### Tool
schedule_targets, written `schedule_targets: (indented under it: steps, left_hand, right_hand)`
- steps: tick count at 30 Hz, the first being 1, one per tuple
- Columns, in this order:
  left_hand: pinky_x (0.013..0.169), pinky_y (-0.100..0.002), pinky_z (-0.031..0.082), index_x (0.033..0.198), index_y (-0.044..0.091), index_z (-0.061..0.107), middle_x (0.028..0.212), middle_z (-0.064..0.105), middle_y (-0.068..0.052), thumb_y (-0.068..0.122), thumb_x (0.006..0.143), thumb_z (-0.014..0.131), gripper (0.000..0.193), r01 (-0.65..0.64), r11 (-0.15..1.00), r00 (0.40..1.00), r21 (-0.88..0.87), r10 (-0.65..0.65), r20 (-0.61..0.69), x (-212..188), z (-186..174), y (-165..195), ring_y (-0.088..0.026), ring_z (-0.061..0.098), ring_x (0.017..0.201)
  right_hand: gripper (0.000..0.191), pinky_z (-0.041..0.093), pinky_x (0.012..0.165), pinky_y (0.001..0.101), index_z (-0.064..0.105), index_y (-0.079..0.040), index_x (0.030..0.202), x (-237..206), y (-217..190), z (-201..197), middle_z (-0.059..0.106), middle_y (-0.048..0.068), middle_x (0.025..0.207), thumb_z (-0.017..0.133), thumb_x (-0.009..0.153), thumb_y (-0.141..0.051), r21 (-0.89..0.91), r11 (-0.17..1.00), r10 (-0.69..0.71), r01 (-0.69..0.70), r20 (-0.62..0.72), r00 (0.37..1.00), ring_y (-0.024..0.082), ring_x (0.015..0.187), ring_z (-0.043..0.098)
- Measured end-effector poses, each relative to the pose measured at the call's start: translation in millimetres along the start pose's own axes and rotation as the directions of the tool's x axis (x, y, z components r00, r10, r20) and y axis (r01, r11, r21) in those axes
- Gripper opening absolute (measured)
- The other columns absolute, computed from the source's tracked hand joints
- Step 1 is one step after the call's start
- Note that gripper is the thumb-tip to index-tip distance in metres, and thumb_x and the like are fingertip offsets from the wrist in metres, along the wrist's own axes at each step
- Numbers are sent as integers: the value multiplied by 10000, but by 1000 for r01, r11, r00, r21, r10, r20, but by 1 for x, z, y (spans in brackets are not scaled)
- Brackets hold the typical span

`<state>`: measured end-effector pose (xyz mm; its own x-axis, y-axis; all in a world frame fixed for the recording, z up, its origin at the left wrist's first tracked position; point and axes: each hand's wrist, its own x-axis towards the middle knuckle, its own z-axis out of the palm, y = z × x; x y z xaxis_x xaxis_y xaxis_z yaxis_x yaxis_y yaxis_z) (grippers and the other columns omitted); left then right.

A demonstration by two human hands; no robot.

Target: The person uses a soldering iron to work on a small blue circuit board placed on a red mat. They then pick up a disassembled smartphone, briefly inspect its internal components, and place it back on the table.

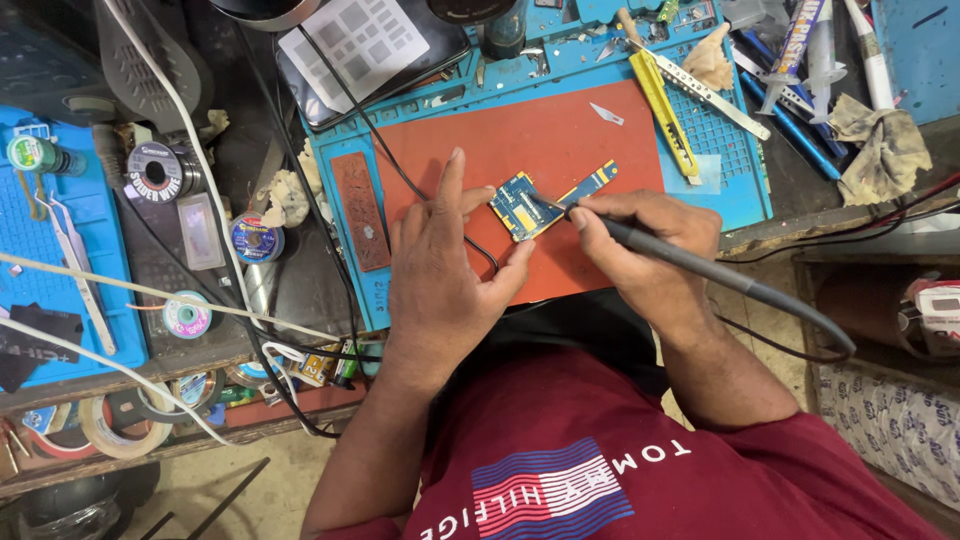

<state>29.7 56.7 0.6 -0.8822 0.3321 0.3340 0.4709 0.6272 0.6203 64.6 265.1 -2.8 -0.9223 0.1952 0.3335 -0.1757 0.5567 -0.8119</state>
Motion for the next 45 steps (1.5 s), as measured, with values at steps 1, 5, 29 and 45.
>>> schedule_targets:
  steps: [1,5,29,45]
  left_hand:
    - [1024,-441,433,1587,1,248,1298,703,-51,285,841,872,1012,1,1000,1000,1,-1,0,0,0,0,-292,592,1118]
    - [1039,-448,431,1586,5,248,1302,695,-54,245,838,856,993,14,1000,1000,-21,-14,10,1,-1,0,-282,604,1120]
    - [1057,-453,436,1593,8,238,1340,677,-56,191,833,831,982,-1,1000,1000,-23,1,14,2,-3,1,-295,597,1145]
    - [1038,-467,437,1575,-13,261,1333,672,-73,176,809,827,971,-15,1000,1000,-17,15,11,7,-5,5,-321,597,1142]
  right_hand:
    - [143,504,620,231,790,-21,1036,0,0,-2,759,82,842,833,907,-62,-1,1000,8,-8,10,1000,111,687,687]
    - [124,512,662,234,781,-20,1059,2,2,-11,765,91,897,805,942,-56,85,996,9,-14,62,998,119,733,692]
    - [201,563,687,249,772,-16,1036,8,0,-13,753,116,951,841,849,-36,55,986,-165,159,146,975,153,800,733]
    - [186,571,691,250,770,-20,1010,11,-3,-15,757,105,933,830,836,-41,88,986,-156,144,149,976,158,800,748]
